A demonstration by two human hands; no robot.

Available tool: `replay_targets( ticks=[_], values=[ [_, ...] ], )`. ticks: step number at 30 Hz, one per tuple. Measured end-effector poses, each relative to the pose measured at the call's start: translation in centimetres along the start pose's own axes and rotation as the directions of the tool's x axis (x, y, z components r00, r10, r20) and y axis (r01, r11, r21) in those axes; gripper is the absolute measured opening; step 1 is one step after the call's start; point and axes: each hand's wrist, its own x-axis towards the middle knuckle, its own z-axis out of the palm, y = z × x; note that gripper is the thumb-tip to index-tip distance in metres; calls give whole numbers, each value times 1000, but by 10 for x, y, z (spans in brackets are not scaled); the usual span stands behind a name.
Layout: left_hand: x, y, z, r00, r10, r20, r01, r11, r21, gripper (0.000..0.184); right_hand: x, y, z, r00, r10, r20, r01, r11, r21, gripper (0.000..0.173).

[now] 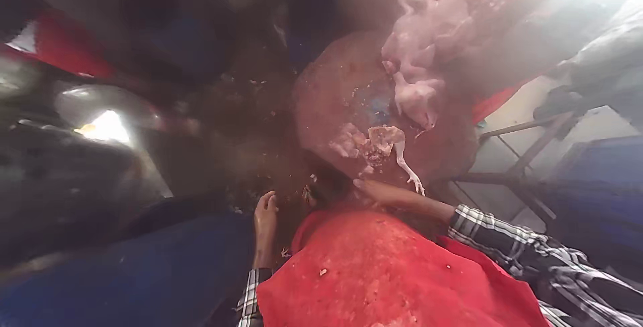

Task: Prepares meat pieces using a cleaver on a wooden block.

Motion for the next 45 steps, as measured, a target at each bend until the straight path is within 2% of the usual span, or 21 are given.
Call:
replay_targets(
  ticks=[1,4,8,11,13,16,19,21,23,24,26,28,29,31,32,35,36,39,42,44,45],
  values=[
    [3,-1,-9,999,-3,-37,2,999,-40,36,2,0,2,996,-38,76,28,992,123,65],
    [7,8,-29,993,10,-114,-23,993,-118,38,9,4,8,988,-151,-10,150,986,-72,63],
    [5,77,-31,957,193,-218,-205,978,-37,35,10,22,26,967,-24,-253,-38,971,-236,72],
    [-11,174,16,884,463,61,-463,886,-16,37,9,26,22,960,-13,-279,-53,972,-228,77],
    [-20,233,75,740,542,399,-593,806,5,35,10,25,18,965,-48,-257,-13,973,-230,78],
    [-12,276,198,446,467,764,-824,548,146,35,9,25,13,966,-137,-219,98,979,-178,73],
    [7,275,298,334,430,839,-942,109,319,56,8,25,5,973,-179,-146,182,983,2,68],
    [19,278,330,291,428,856,-945,-13,327,54,9,24,5,984,-140,-109,159,967,197,65],
    [14,301,331,329,340,881,-941,37,336,44,8,26,0,983,-106,-152,136,969,208,61],
    [6,313,319,382,331,863,-924,144,354,45,6,31,-3,973,-104,-205,135,980,143,56],
    [-13,330,273,550,397,735,-809,471,351,49,-9,45,-16,951,-73,-300,122,982,146,55],
    [-22,330,221,700,492,518,-615,784,86,56,-16,77,-28,909,-64,-412,164,964,211,60],
    [-24,323,195,763,475,437,-490,867,-88,65,-16,90,-31,897,-57,-439,176,956,235,59],
    [-22,295,146,858,376,351,-301,920,-250,90,-16,100,-37,893,-46,-447,178,950,256,57],
    [-22,277,129,884,361,297,-273,914,-299,91,-15,95,-42,894,-40,-446,162,957,240,56],
    [-15,211,114,957,286,43,-256,907,-335,41,-21,52,-56,861,-131,-492,209,972,106,55],
    [-9,188,117,977,212,-9,-205,932,-298,41,-29,29,-62,835,-207,-510,276,959,63,56],
    [6,136,123,1000,0,10,2,971,-237,45,-64,-45,-71,639,-505,-580,608,794,-21,80],
    [14,121,121,994,-83,64,89,991,-96,47,-78,-83,-53,380,-664,-644,840,539,-60,80],
    [22,116,119,991,-90,98,95,994,-49,48,-59,-61,-26,402,-661,-633,796,595,-116,82],
    [27,115,118,991,-91,103,94,995,-28,49,-45,-38,-17,515,-647,-563,689,703,-178,82]
  ],
)
